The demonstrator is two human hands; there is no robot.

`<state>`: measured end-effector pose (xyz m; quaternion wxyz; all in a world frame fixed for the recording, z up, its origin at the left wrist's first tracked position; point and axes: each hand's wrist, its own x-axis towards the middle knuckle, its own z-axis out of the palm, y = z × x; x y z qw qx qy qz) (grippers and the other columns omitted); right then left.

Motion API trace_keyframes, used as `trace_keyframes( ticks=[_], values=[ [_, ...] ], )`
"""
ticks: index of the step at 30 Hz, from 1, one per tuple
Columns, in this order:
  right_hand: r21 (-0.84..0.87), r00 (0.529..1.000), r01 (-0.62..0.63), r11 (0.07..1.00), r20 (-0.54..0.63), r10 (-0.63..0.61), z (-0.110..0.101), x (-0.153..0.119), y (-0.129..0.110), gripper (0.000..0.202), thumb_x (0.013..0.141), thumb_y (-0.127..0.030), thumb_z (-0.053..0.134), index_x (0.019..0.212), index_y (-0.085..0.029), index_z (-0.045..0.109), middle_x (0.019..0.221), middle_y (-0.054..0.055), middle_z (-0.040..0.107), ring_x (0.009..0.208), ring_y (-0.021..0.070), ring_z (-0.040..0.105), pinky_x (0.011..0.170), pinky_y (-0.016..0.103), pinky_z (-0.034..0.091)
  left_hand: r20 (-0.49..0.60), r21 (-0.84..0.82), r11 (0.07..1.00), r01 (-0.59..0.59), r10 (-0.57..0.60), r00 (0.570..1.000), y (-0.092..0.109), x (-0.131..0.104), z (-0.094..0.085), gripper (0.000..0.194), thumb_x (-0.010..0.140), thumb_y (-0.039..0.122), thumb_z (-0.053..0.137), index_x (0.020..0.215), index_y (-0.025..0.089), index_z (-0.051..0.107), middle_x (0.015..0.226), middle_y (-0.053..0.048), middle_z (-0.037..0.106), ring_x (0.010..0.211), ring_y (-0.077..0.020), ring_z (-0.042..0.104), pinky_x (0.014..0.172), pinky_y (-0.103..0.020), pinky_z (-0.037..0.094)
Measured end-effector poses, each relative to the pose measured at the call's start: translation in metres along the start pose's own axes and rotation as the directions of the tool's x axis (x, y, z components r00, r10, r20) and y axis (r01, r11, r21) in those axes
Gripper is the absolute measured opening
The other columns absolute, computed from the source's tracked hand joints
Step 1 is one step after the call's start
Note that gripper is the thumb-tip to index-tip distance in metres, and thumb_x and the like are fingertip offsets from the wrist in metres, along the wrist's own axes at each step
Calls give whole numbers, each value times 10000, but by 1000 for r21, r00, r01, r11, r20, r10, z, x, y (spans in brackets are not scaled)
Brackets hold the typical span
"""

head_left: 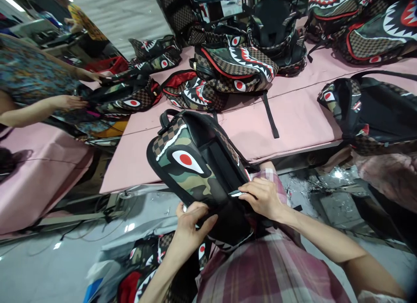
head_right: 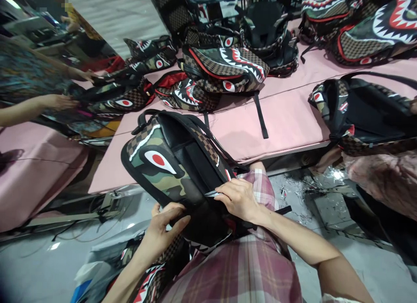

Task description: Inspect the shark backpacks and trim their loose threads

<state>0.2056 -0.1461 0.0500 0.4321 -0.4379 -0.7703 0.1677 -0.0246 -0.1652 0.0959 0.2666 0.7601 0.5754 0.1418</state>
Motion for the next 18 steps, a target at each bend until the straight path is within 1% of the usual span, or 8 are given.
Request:
trace_keyframes(
  ticks=[3,7,10,15,18],
  values=[
    [9,1000,10,1000,12,-10,0,1,1,152,857,-286,556,862,-174,659,795,38,710,724,152,627,667,277,438,2,4,1000,6,-6,1000,2,0,0,301,780,437,483,612,193,539,726,-13,619,771,-197,573,1022,-571,121],
    [-4,998,38,999,52,-38,0,3,1,166,873,-281,530,853,-182,662,806,34,712,728,150,627,676,282,433,25,0,1000,23,-23,999,2,-1,0,313,784,443,476,610,188,529,755,-21,615,789,-203,566,1013,-581,126],
    [-2,997,34,999,64,-34,0,4,2,173,873,-286,530,847,-179,664,788,36,711,726,152,626,677,285,429,21,5,1000,28,-28,999,1,-1,1,304,781,435,482,612,186,525,756,-21,608,788,-201,564,1014,-589,126],
    [68,998,-65,996,28,63,-2,0,3,172,869,-293,536,822,-188,665,742,27,697,659,143,605,624,276,431,15,-9,1000,28,-28,999,5,-1,1,247,793,374,491,642,181,521,750,-24,601,777,-186,560,1024,-590,139],
    [78,997,-73,994,39,70,-3,0,4,141,858,-286,552,869,-194,658,783,35,696,697,160,611,654,300,436,18,-36,999,30,-29,999,10,2,1,256,800,359,482,625,176,514,732,-21,599,783,-194,569,1011,-635,117]
  ],
)
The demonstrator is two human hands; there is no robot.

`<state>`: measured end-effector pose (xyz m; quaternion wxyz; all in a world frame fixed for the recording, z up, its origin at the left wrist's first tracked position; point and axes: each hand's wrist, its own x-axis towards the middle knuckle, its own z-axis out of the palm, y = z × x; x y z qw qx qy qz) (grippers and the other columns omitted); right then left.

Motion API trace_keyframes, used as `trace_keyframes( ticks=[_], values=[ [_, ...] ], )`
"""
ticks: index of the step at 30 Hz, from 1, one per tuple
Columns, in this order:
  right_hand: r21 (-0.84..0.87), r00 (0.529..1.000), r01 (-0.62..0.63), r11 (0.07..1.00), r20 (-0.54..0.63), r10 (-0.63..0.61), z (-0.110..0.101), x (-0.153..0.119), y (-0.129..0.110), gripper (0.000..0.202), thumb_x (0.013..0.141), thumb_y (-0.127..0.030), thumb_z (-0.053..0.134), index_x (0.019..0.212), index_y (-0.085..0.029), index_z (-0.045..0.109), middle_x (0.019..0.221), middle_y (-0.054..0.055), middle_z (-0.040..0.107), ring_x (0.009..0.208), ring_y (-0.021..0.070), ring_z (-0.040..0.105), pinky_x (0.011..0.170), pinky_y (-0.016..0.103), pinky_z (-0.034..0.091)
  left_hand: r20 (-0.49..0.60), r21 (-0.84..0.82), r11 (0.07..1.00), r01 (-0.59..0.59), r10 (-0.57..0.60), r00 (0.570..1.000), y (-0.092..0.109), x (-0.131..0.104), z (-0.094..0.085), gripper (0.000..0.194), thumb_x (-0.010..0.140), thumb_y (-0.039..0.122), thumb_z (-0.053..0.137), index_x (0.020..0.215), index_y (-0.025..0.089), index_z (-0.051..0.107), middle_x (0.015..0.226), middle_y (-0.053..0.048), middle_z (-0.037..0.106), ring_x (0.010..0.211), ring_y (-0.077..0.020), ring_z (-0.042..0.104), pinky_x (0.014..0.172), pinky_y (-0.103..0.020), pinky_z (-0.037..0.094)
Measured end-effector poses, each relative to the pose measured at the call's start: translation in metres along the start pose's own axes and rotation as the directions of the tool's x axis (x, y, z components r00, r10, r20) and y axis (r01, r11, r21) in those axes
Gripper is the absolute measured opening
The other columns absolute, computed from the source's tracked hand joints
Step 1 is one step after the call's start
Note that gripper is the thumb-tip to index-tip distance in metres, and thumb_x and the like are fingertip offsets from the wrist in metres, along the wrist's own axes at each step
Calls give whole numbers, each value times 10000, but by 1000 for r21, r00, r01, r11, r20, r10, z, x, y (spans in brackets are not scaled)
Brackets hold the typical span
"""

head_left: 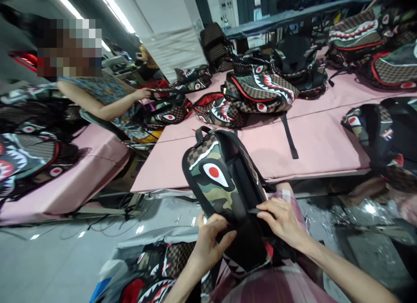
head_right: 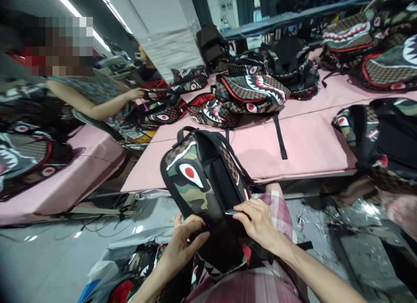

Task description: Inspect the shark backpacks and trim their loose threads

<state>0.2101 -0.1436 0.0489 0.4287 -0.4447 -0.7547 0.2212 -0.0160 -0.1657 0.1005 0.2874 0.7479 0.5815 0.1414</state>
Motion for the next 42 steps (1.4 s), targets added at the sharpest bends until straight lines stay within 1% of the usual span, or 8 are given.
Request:
trace_keyframes(
  ticks=[8,12,16,23,29,33,37,42],
  values=[
    [182,977,-212,960,60,205,-1,5,4,136,838,-285,553,813,-210,664,751,27,679,694,172,624,633,285,480,-131,21,991,-130,131,983,0,-6,1,220,823,320,497,682,192,609,692,-17,627,693,-169,590,1026,-602,205],
    [331,903,-382,863,-63,424,-6,7,23,199,766,-343,622,897,-195,647,831,38,668,770,183,626,664,276,505,-295,183,926,-330,372,880,-14,-7,-22,138,809,202,525,836,260,647,734,7,680,840,-196,620,1030,-574,229],
    [378,863,-384,842,-177,473,-14,46,45,427,661,-384,698,1013,-153,627,774,27,630,629,147,582,564,260,483,-672,-62,994,-85,22,740,-22,29,-67,302,803,328,541,1081,219,583,1094,-95,639,1048,-243,563,927,-459,414],
    [491,854,-456,742,9,520,7,135,36,473,689,-569,605,763,-102,636,531,3,564,472,127,519,422,230,408,-339,-610,792,12,-274,900,-24,99,-76,511,686,499,621,995,92,620,944,-126,687,873,-266,636,730,-349,516],
    [581,933,-275,766,-30,358,-7,109,-19,406,703,-491,648,915,-144,649,765,59,675,685,195,628,602,285,517,-462,-535,842,-75,-217,860,15,42,-69,358,748,459,560,825,124,664,802,-53,706,733,-223,638,626,-288,502],
    [574,937,13,819,-294,191,-54,94,-48,368,738,-447,625,1004,-193,650,855,78,692,826,251,643,760,367,522,-773,-55,963,-264,126,621,50,-5,-75,241,800,360,542,677,182,647,626,-5,667,530,-144,580,506,-246,444],
    [462,899,39,886,-403,170,-70,97,-38,282,740,-412,624,926,-210,688,780,57,697,792,254,645,727,357,530,-828,272,905,-326,393,400,43,13,-52,244,841,313,489,682,194,632,547,-11,629,469,-133,554,486,-258,424],
    [342,928,-68,937,-324,185,-66,112,-17,318,679,-369,680,933,-179,703,864,39,706,739,219,637,674,314,530,-841,244,941,-234,326,432,21,70,-20,465,887,347,395,463,187,504,369,10,432,353,-110,417,426,-262,340]
  ],
)
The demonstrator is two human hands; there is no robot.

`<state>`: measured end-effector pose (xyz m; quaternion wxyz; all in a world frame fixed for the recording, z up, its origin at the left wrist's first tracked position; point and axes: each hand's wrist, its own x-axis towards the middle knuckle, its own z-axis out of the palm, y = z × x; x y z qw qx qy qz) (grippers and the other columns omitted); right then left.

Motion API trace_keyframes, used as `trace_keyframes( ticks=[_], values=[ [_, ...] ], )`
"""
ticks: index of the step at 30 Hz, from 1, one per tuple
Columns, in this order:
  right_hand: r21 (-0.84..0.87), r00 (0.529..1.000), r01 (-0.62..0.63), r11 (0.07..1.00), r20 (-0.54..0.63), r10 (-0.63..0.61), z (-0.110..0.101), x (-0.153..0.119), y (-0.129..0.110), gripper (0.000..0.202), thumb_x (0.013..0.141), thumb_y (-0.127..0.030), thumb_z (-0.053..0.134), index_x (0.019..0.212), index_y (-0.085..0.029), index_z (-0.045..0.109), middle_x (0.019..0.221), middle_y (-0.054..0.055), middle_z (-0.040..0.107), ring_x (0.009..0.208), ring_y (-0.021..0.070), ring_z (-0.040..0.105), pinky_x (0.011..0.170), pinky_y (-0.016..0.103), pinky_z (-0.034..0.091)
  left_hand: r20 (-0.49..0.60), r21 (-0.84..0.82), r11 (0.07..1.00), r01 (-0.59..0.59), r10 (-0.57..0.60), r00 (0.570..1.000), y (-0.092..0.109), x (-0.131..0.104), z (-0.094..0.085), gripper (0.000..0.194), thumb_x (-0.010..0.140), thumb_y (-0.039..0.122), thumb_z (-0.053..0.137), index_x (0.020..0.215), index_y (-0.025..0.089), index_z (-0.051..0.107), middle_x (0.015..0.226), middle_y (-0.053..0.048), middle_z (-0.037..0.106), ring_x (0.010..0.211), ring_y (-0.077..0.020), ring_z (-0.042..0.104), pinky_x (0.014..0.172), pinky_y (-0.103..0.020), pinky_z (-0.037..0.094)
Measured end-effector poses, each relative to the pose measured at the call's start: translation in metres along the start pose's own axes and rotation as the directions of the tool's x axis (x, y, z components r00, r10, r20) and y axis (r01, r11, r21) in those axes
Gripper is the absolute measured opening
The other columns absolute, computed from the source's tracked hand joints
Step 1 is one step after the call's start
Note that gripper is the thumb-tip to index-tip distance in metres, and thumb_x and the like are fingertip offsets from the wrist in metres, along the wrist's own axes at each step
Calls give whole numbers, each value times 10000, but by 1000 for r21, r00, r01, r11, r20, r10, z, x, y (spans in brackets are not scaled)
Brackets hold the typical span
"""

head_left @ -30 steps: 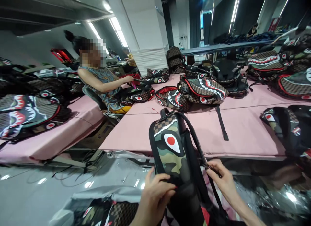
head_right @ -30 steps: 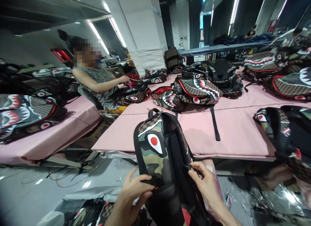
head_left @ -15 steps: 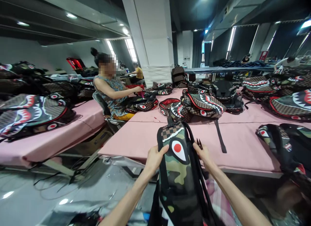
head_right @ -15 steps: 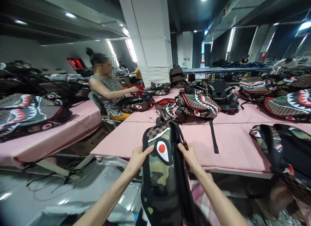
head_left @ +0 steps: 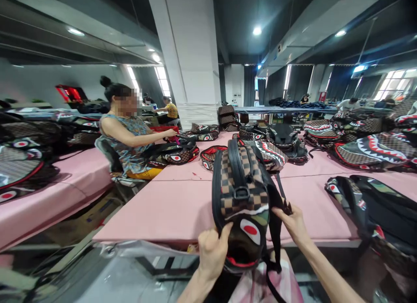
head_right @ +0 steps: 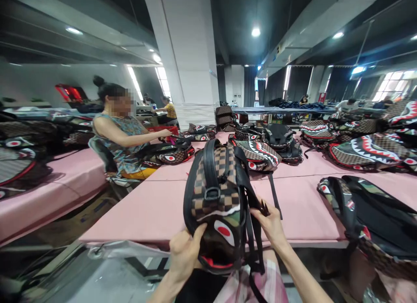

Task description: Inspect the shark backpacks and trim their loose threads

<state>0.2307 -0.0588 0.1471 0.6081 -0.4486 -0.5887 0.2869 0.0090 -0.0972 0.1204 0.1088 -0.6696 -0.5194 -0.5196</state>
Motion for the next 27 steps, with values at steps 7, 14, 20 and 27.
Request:
trace_keyframes(
  ticks=[7,14,20,27],
  values=[
    [-282,973,230,931,33,-230,-7,25,-39,280,793,-336,588,1021,-201,678,997,52,686,723,162,629,675,267,512,380,-273,896,350,-234,895,-7,64,-40,366,844,462,412,759,164,607,662,-10,614,631,-142,573,553,-226,436],
    [-360,933,359,861,165,-320,-3,28,-45,226,811,-282,581,997,-198,677,913,40,705,749,178,659,628,248,532,352,-257,946,199,-100,931,-12,124,-59,228,770,333,543,945,203,609,841,-18,551,718,-133,536,602,-232,445],
    [-395,870,492,776,183,-458,4,25,-43,214,834,-219,557,1021,-194,658,980,63,697,833,186,671,723,273,556,606,-4,999,41,-30,795,-9,145,-71,134,774,294,540,783,227,656,788,-8,556,708,-140,518,640,-242,398],
    [-374,808,589,717,237,-540,8,28,-40,240,840,-158,540,1058,-189,635,1004,72,689,892,173,664,765,256,556,774,-174,967,186,18,634,-27,154,-93,200,791,294,437,646,169,495,656,9,499,619,-118,450,587,-229,362]
  ],
)
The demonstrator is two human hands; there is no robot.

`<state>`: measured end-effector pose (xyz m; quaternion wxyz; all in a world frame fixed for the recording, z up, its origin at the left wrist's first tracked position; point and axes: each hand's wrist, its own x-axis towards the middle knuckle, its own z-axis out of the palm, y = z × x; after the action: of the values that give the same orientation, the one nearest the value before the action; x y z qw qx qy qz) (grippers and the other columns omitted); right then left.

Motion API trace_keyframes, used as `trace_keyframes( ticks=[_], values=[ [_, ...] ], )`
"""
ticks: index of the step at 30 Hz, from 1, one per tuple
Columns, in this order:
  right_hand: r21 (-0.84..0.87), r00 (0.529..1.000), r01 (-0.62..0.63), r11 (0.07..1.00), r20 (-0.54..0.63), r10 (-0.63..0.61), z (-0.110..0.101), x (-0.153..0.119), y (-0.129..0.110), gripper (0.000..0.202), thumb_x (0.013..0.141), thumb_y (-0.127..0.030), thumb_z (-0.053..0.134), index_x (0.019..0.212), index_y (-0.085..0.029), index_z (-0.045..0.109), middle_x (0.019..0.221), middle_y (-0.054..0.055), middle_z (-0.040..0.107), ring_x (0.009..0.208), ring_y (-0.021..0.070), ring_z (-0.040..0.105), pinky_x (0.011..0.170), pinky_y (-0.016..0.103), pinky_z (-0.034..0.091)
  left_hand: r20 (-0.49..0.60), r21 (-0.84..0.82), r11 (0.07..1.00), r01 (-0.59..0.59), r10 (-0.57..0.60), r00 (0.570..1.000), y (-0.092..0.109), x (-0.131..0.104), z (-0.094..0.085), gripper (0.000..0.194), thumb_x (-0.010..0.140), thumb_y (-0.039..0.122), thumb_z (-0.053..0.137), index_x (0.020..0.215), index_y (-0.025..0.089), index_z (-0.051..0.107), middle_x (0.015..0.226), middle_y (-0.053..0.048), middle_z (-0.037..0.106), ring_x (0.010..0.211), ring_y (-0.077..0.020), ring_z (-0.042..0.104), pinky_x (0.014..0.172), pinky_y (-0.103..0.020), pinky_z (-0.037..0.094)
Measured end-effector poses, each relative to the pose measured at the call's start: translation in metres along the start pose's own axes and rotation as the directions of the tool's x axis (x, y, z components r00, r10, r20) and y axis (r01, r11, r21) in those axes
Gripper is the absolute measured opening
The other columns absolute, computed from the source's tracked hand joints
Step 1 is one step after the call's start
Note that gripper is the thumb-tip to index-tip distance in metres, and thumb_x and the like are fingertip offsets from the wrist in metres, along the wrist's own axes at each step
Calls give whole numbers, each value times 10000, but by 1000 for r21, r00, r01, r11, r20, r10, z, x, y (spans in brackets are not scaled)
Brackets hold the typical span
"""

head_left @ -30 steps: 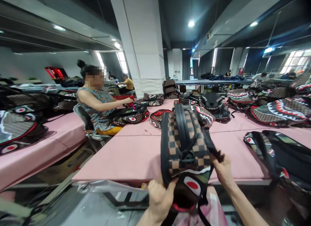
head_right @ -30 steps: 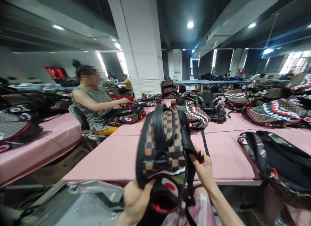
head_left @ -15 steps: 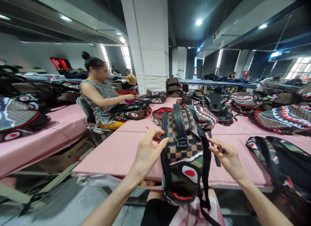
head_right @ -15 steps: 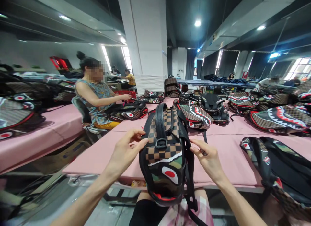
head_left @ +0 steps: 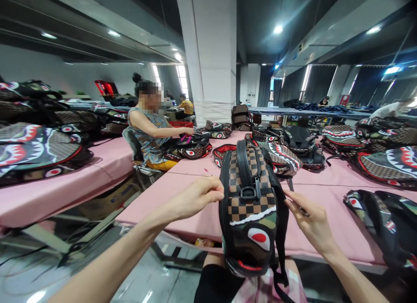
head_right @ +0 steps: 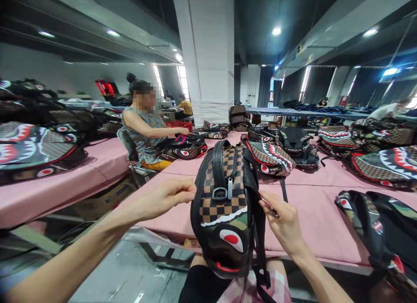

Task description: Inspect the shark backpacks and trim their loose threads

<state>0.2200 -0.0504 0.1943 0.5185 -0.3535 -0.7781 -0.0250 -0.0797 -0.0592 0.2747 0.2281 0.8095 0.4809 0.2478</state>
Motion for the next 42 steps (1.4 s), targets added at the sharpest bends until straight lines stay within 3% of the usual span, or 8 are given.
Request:
trace_keyframes(
  ticks=[4,7,11,18,25,31,37,42],
  values=[
    [-18,1000,-21,1000,-17,21,0,-1,3,238,839,-168,544,1059,-193,632,1003,73,689,882,179,667,748,265,563,-35,-136,990,26,-31,999,-4,-8,-8,246,787,371,423,659,172,490,645,15,486,596,-113,437,563,-225,369],
    [-22,1000,-14,1000,-10,14,0,-1,3,239,841,-172,542,1062,-191,631,1007,74,688,897,182,663,774,273,558,-167,21,1000,-12,16,986,4,0,0,253,785,388,446,680,176,537,699,-8,540,676,-136,485,627,-242,375],
    [-15,1000,6,1000,2,-6,-1,-2,2,263,842,-153,528,1088,-189,616,1030,81,680,922,181,655,786,270,556,-218,227,963,144,-93,972,22,12,13,254,775,425,489,709,184,531,693,-7,562,614,-139,479,563,-247,332],
    [17,998,54,998,25,-55,5,-4,-1,314,850,-126,491,1137,-207,590,1071,75,661,963,186,639,820,294,549,-129,482,842,242,-205,970,38,8,4,159,742,219,456,589,178,453,549,15,484,494,-110,388,501,-248,241],
    [50,996,87,995,-1,-87,8,-8,-3,339,844,-105,476,1149,-206,584,1066,77,661,969,187,634,808,289,549,-19,146,945,293,-293,956,18,3,1,234,764,298,405,594,170,503,573,-2,573,530,-122,517,498,-214,339],
    [4,996,91,996,-1,-91,7,-8,0,359,840,-97,468,1168,-204,569,1073,84,657,971,190,633,807,296,546,-155,520,794,314,-274,949,39,8,11,306,788,375,412,581,175,516,579,-40,579,510,-139,493,502,-245,296],
    [17,993,106,994,44,-106,12,-7,1,413,824,-55,439,1198,-199,541,1094,86,645,986,180,626,807,279,542,-84,703,656,273,-305,949,43,18,12,207,722,239,426,563,164,536,587,-75,592,511,-159,532,497,-253,308],
    [5,991,132,991,34,-132,12,-8,-4,402,829,-42,434,1183,-194,548,1092,87,648,959,171,640,814,270,540,40,524,790,318,-396,918,39,17,2,158,669,192,422,535,169,502,464,-31,569,466,-149,544,500,-237,369]
  ],
)
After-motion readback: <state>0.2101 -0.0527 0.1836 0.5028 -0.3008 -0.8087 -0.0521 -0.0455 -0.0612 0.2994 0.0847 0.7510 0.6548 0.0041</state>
